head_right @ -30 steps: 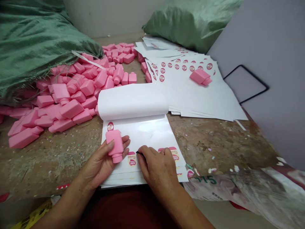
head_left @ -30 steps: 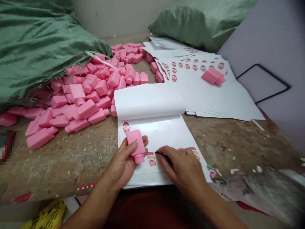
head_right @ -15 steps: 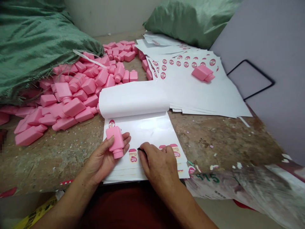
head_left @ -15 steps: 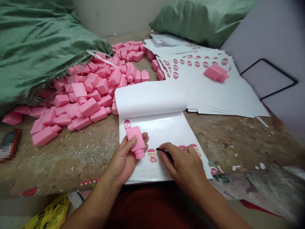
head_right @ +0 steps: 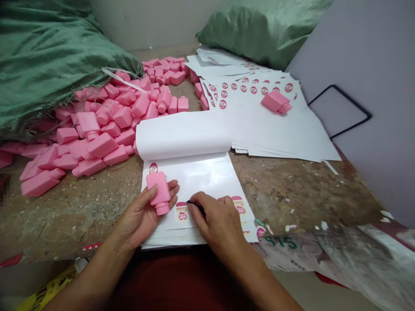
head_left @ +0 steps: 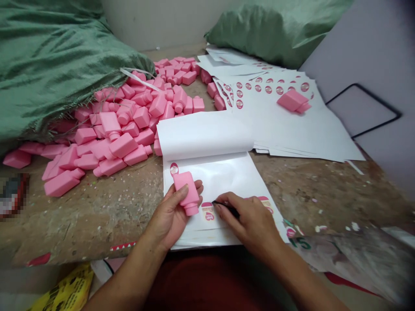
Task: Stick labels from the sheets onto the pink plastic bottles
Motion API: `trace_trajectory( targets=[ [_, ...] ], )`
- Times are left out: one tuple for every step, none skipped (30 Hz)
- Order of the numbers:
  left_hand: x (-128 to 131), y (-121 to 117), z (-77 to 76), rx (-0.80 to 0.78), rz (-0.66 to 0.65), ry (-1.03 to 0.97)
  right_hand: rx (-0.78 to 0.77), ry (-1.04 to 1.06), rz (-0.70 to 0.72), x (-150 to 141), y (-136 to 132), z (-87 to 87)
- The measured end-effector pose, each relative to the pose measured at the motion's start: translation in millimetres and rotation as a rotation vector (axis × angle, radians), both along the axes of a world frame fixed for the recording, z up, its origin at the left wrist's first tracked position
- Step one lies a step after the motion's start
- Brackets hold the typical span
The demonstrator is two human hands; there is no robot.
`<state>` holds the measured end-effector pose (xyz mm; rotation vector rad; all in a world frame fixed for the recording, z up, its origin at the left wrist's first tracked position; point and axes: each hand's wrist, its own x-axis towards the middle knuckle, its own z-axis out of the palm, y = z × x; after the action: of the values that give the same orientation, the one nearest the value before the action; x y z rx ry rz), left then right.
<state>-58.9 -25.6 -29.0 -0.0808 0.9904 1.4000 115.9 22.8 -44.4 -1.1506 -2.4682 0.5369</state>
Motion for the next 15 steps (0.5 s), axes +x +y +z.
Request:
trace_trajectory(
  targets=[
    [0, 0, -0.1, 0.003, 0.003, -0.005, -0.055, 0.011, -0.001, 2, 1, 0.6],
    [0, 0, -0.3, 0.006, 0.007, -0.01, -0.091, 0.013, -0.002, 5, 1, 0.7],
    [0, 0, -0.5, 0.006, 0.01, -0.015, -0.098, 0.006, -0.003, 7, 0, 0.3],
    [0, 0, -0.7, 0.005, 0.012, -0.021, -0.08, -0.006, -0.004, 9, -1, -0.4],
    [0, 1, -0.9, 0.002, 0.014, -0.026, -0.047, -0.022, 0.002, 10, -2, -1.4],
    [-1, 1, -1.0, 0.0, 0.015, -0.028, -0.013, -0.04, 0.015, 11, -5, -2.4],
    [-1, 1, -1.1, 0.0, 0.016, -0.029, 0.006, -0.058, 0.037, 11, -7, -2.9],
    [-1, 1, -1.1, 0.0, 0.018, -0.029, -0.001, -0.076, 0.06, 10, -10, -2.7],
    [-1, 1, -1.2, 0.001, 0.017, -0.029, -0.034, -0.092, 0.082, 10, -12, -1.5],
    [-1, 0, -1.3, 0.003, 0.017, -0.028, -0.091, -0.1, 0.105, 10, -14, 0.8],
    [-2, 0, -1.4, 0.004, 0.017, -0.029, -0.168, -0.091, 0.126, 11, -16, 4.1],
    [-2, 0, -1.6, 0.005, 0.016, -0.029, -0.266, -0.06, 0.146, 13, -17, 8.3],
    [-2, 0, -1.8, 0.005, 0.016, -0.031, -0.381, -0.009, 0.165, 16, -18, 13.0],
    [-2, -1, -2.2, 0.007, 0.015, -0.032, -0.503, 0.06, 0.177, 19, -18, 17.9],
    [-2, -1, -2.5, 0.011, 0.012, -0.032, -0.617, 0.144, 0.184, 22, -18, 22.4]
  ],
)
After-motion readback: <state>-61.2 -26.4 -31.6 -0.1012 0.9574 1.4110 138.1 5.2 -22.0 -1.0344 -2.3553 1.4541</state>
